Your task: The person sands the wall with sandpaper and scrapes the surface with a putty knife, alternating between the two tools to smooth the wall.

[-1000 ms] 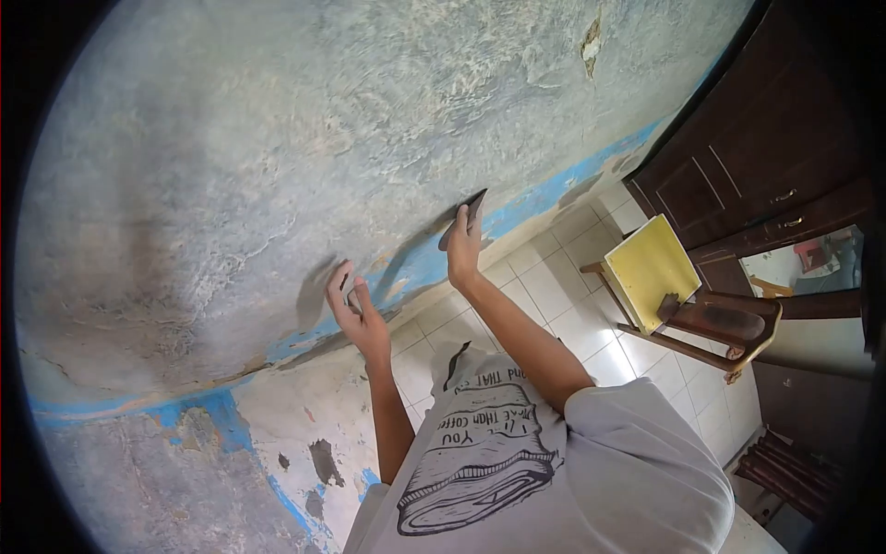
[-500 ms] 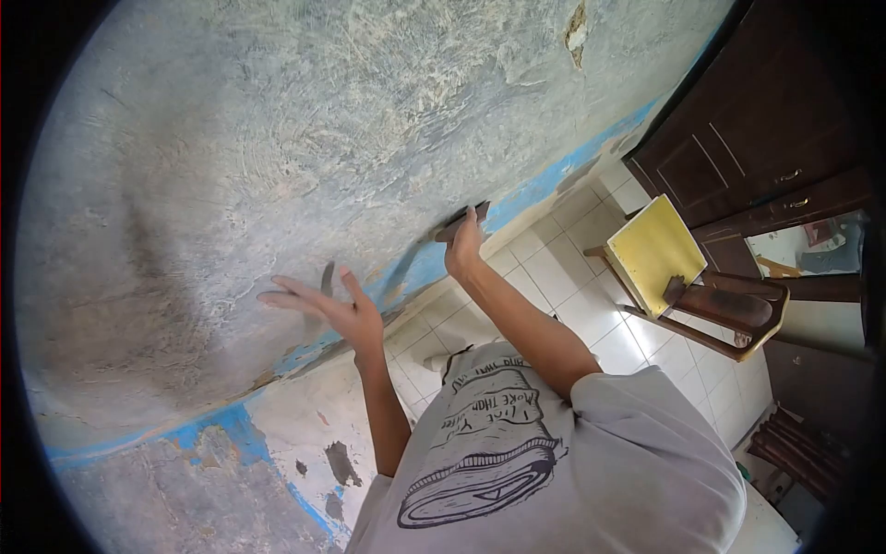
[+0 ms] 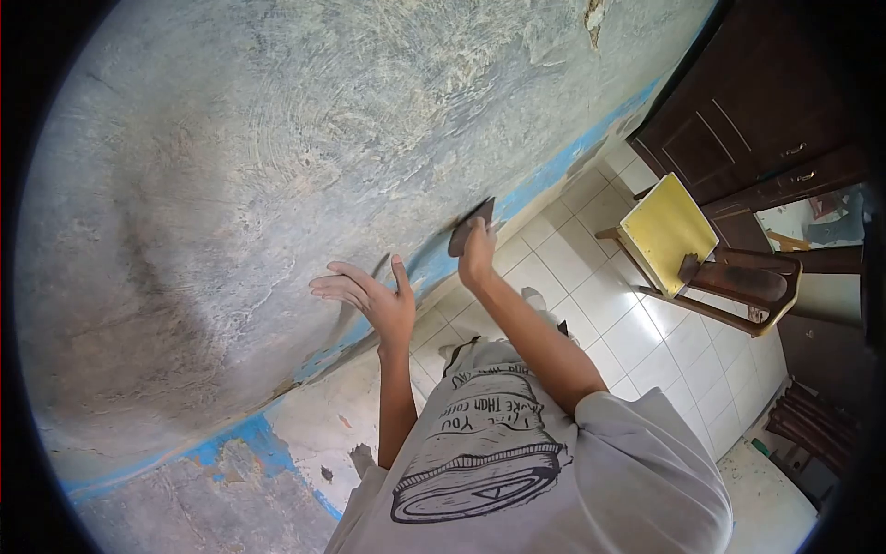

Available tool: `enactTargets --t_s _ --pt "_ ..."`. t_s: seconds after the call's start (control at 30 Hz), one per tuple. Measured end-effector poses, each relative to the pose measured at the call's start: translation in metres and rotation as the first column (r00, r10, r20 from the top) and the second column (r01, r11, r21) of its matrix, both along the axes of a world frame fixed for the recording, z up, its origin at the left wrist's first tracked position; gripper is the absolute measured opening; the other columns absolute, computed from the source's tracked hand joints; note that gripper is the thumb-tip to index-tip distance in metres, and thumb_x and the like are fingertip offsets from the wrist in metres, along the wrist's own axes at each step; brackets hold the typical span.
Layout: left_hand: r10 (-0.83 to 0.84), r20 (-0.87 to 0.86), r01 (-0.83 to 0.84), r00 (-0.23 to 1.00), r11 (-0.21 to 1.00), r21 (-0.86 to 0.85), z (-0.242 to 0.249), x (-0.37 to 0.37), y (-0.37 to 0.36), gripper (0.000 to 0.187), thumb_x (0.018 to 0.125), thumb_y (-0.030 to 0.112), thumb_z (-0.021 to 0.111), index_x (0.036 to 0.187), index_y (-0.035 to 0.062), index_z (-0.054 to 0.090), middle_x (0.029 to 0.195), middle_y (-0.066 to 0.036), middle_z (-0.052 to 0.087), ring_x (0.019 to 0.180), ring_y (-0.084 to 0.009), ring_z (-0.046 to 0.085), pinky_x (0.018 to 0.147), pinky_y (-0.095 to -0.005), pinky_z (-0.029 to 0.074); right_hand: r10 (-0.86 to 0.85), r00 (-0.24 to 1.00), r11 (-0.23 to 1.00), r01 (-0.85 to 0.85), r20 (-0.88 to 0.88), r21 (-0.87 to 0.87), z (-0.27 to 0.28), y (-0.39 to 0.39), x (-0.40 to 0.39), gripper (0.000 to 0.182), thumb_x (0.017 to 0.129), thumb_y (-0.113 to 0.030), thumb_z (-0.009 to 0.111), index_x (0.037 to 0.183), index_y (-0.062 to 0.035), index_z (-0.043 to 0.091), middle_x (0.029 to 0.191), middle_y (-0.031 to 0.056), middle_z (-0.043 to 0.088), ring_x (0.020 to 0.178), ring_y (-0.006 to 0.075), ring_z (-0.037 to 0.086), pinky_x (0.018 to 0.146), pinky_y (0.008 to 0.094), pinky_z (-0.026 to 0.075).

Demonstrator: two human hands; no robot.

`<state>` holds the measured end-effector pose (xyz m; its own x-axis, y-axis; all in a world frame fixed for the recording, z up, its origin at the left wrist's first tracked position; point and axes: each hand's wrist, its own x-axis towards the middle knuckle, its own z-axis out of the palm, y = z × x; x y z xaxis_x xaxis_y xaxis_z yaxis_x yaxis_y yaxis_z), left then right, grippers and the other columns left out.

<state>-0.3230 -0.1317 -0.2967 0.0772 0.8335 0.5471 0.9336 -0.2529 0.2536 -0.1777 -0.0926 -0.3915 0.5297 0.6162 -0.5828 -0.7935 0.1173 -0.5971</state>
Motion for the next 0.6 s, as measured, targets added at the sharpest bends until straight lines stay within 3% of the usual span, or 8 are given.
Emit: enactTargets --t_s 0.13,0.17,0.27,0.3,0.4,0.43,0.53,0.6 --pt "-0.001 0.017 0.002 1.000 1.000 -0.018 -0.004 -0.003 -0.004 0.105 0.103 0.046 0.059 0.160 -0.0097 -0.010 0.155 -0.045 -0.030 0.142 -0.0623 -0.033 0.113 -0.0747 -0.013 0.054 0.995 0.998 -0.051 0.079 -0.039 -0.009 0.001 0.004 0.023 0.097 -0.015 0.048 0.105 0.0017 0.062 0.096 0.0054 0.061 0.090 0.0170 0.056 0.082 0.0332 0.046" --pt "0.006 0.011 -0.006 1.000 1.000 -0.011 -0.003 -0.003 -0.001 0.105 0.103 0.047 0.059 0.161 -0.0076 -0.011 0.156 -0.043 -0.030 0.143 -0.0613 -0.033 0.113 -0.0743 -0.012 -0.002 0.997 1.000 0.003 0.072 -0.014 -0.018 0.006 0.006 0.021 0.097 -0.015 0.047 0.097 -0.0002 0.061 0.088 0.0041 0.058 0.082 0.0152 0.055 0.076 0.0330 0.045" --pt "0.025 -0.006 -0.025 1.000 1.000 0.015 -0.005 -0.003 -0.002 0.104 0.103 0.047 0.059 0.162 -0.0041 -0.010 0.159 -0.040 -0.029 0.146 -0.0591 -0.030 0.115 -0.0731 -0.011 0.142 0.986 0.989 -0.136 0.086 -0.065 -0.026 0.004 0.012 0.019 0.098 -0.014 0.046 0.093 -0.0016 0.059 0.080 0.0023 0.054 0.074 0.0128 0.051 0.071 0.0326 0.044" --pt "0.029 -0.008 -0.029 1.000 0.999 0.039 -0.006 -0.003 0.000 0.102 0.103 0.045 0.059 0.162 -0.0047 -0.007 0.159 -0.040 -0.028 0.146 -0.0591 -0.029 0.116 -0.0726 -0.010 0.139 0.987 0.990 -0.137 0.079 -0.020 0.005 -0.005 0.012 0.018 0.097 -0.013 0.046 0.091 -0.0022 0.058 0.074 0.0014 0.051 0.068 0.0116 0.047 0.066 0.0327 0.041" --pt "0.046 0.009 -0.047 0.999 0.996 0.078 -0.008 0.001 0.001 0.098 0.104 0.043 0.059 0.163 -0.0045 -0.003 0.161 -0.039 -0.026 0.148 -0.0581 -0.026 0.117 -0.0716 -0.008 0.102 0.991 0.994 -0.099 0.087 -0.040 0.000 -0.001 0.007 0.017 0.097 -0.012 0.046 0.091 -0.0019 0.058 0.073 0.0025 0.051 0.064 0.0133 0.049 0.061 0.0314 0.041" --pt "0.055 0.021 -0.057 0.998 0.995 0.086 -0.008 0.003 0.001 0.098 0.104 0.043 0.059 0.163 -0.0040 -0.003 0.161 -0.039 -0.025 0.149 -0.0575 -0.026 0.117 -0.0714 -0.008 0.058 0.982 0.998 -0.055 0.179 -0.021 -0.017 0.006 0.011 0.019 0.097 -0.013 0.044 0.094 -0.0010 0.058 0.072 0.0042 0.052 0.058 0.0163 0.052 0.053 0.0314 0.042" --pt "0.059 0.066 -0.064 0.996 0.995 0.074 -0.007 0.007 -0.001 0.097 0.104 0.044 0.058 0.164 -0.0031 -0.002 0.162 -0.038 -0.024 0.149 -0.0571 -0.025 0.117 -0.0713 -0.008 0.234 0.971 0.972 -0.234 0.041 0.006 -0.044 0.008 0.045 0.023 0.098 -0.013 0.042 0.102 0.0023 0.058 0.077 0.0067 0.055 0.054 0.0192 0.053 0.048 0.0320 0.043" --pt "0.078 0.074 -0.082 0.994 0.995 0.052 -0.006 0.010 -0.001 0.097 0.104 0.045 0.057 0.164 -0.0029 -0.002 0.162 -0.039 -0.024 0.149 -0.0573 -0.025 0.117 -0.0711 -0.008 0.252 0.966 0.968 -0.252 0.064 -0.007 -0.037 0.012 0.040 0.031 0.099 -0.014 0.040 0.119 0.0050 0.056 0.079 0.0084 0.057 0.052 0.0194 0.054 0.046 0.0344 0.045"
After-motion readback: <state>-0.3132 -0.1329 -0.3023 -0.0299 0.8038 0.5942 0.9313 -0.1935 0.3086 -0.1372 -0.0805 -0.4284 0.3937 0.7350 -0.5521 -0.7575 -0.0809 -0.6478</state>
